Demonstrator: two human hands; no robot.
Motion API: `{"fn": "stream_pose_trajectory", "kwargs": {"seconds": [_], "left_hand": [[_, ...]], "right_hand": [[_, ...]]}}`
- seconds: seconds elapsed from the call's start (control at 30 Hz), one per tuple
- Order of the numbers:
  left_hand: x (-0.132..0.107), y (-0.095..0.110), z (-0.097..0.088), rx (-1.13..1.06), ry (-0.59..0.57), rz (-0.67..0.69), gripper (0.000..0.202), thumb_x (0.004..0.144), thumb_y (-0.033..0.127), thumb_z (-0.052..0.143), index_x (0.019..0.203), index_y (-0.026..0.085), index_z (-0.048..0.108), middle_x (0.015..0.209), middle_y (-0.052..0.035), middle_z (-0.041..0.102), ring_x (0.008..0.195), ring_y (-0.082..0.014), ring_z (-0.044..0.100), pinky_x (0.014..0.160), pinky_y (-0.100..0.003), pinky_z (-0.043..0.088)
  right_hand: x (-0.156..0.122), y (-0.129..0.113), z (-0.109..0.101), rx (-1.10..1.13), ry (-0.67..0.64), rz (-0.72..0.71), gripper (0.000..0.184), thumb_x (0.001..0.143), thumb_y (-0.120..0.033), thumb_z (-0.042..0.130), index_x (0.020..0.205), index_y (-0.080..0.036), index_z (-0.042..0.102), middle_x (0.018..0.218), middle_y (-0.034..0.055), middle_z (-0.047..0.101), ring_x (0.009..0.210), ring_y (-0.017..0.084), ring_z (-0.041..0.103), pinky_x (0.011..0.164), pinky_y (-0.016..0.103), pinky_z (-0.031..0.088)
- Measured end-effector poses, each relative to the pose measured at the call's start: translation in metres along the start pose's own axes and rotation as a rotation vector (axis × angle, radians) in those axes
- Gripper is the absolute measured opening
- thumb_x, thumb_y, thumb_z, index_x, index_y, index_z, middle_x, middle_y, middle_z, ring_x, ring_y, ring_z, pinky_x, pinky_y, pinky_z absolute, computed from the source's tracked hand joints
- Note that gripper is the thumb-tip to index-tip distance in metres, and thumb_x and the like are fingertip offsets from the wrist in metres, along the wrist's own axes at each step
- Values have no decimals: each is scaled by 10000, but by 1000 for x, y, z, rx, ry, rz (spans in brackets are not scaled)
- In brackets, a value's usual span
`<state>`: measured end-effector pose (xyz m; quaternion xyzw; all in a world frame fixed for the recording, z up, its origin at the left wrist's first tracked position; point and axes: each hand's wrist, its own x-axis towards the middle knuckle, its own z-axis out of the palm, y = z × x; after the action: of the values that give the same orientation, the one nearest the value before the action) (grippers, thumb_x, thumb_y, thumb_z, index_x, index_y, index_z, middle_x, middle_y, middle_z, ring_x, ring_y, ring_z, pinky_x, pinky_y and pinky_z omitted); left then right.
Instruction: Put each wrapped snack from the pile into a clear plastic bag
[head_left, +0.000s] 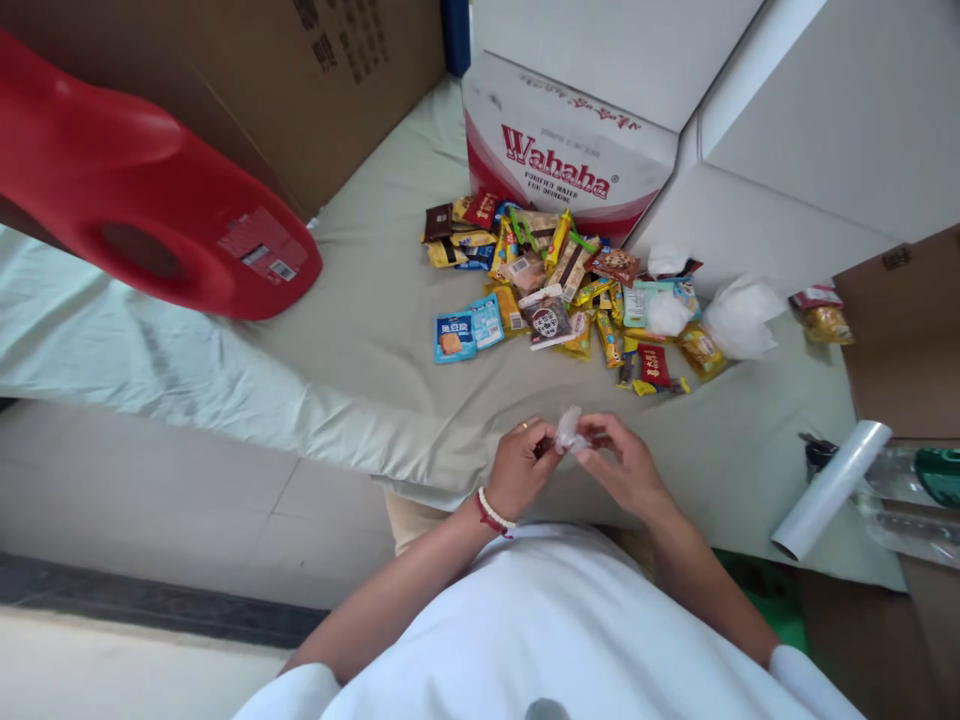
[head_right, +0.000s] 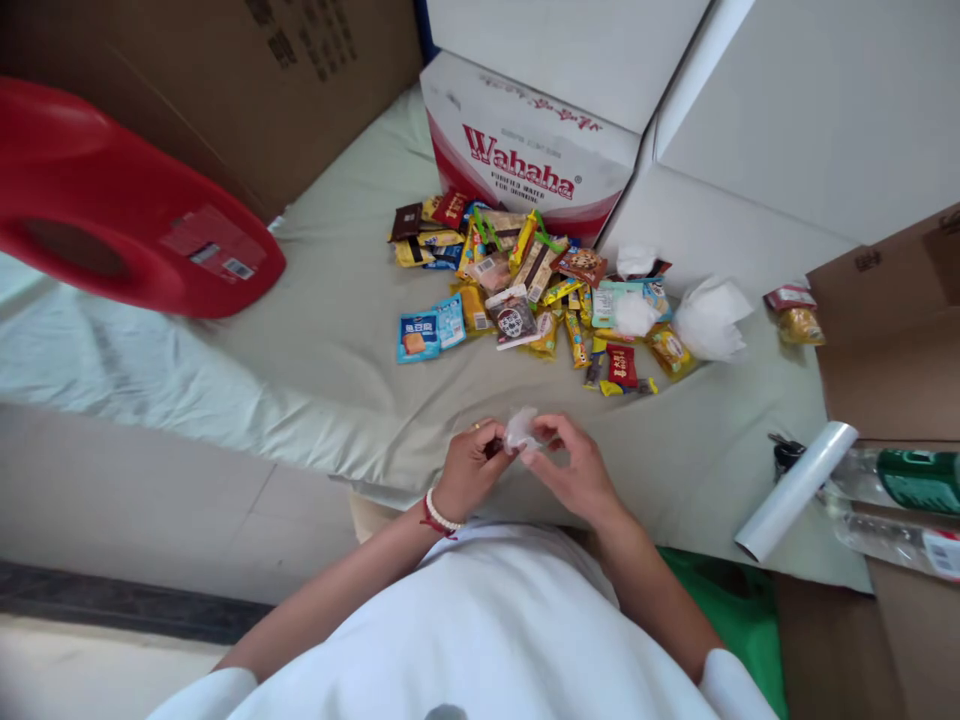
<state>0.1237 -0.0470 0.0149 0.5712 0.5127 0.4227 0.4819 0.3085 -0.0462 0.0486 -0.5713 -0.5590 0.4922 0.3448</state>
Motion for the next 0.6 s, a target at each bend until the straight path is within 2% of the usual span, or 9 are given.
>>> {"fn": "stream_pose_trajectory", "kwargs": {"seconds": [0.03,0.1,0.23,0.3,0.37,0.43,0.5,0.53,0.6], "left_hand": [[-2,-1,-2,-29,-16,-13,178,850,330,683,741,190,693,667,20,541,664,-124,485,649,-263,342],[-4,-4,-7,-125,-25,-99,237,839,401,703,735,188,699,634,23,538,624,-119,471,612,-260,337],[-5,-6,-17,-445,89,-356,376,781,543,749,740,176,679,536,45,512,504,-89,396,518,-242,297],[-4,-4,-21,-588,110,-401,393,754,547,771,779,164,688,583,20,585,514,-83,433,513,-229,318],[-3,-2,-23,-645,89,-395,381,745,522,782,804,155,696,652,-13,652,546,-84,484,518,-217,344],[-1,0,-22,-610,54,-378,342,769,488,765,819,156,702,644,-12,663,538,-80,491,514,-210,350],[0,1,-19,-516,0,-364,307,809,466,734,842,162,706,582,13,635,503,-75,471,511,-208,352],[0,2,-17,-472,-32,-359,303,818,466,727,856,166,706,557,24,619,487,-75,465,507,-209,354],[1,4,-12,-412,-90,-345,313,809,479,737,869,175,698,557,36,611,476,-80,477,501,-216,364]], "right_hand": [[2,-2,1,32,-25,17,316,829,-509,746,955,-222,712,914,33,686,824,164,599,766,283,488],[6,-2,2,174,27,96,300,809,-503,768,851,-215,696,763,2,645,694,133,555,685,265,462],[6,11,-1,510,183,240,389,682,-503,862,805,-214,632,661,-39,548,586,103,464,556,234,387],[1,21,-6,537,133,328,428,646,-512,878,811,-208,626,668,-32,552,582,106,463,534,232,377],[-8,30,-13,411,131,365,435,665,-537,855,841,-200,644,682,-19,571,577,114,462,520,235,366],[-17,33,-22,184,265,278,396,748,-543,795,899,-199,668,740,7,610,620,136,493,550,251,392],[-23,28,-29,-35,442,96,302,848,-500,722,945,-216,682,819,25,633,709,162,537,632,274,440],[-24,22,-30,-108,467,6,253,884,-469,695,963,-228,688,863,32,639,748,168,551,670,282,454],[-20,9,-25,-157,334,-107,217,900,-421,699,1035,-252,702,952,37,650,767,162,563,690,280,464]]}}
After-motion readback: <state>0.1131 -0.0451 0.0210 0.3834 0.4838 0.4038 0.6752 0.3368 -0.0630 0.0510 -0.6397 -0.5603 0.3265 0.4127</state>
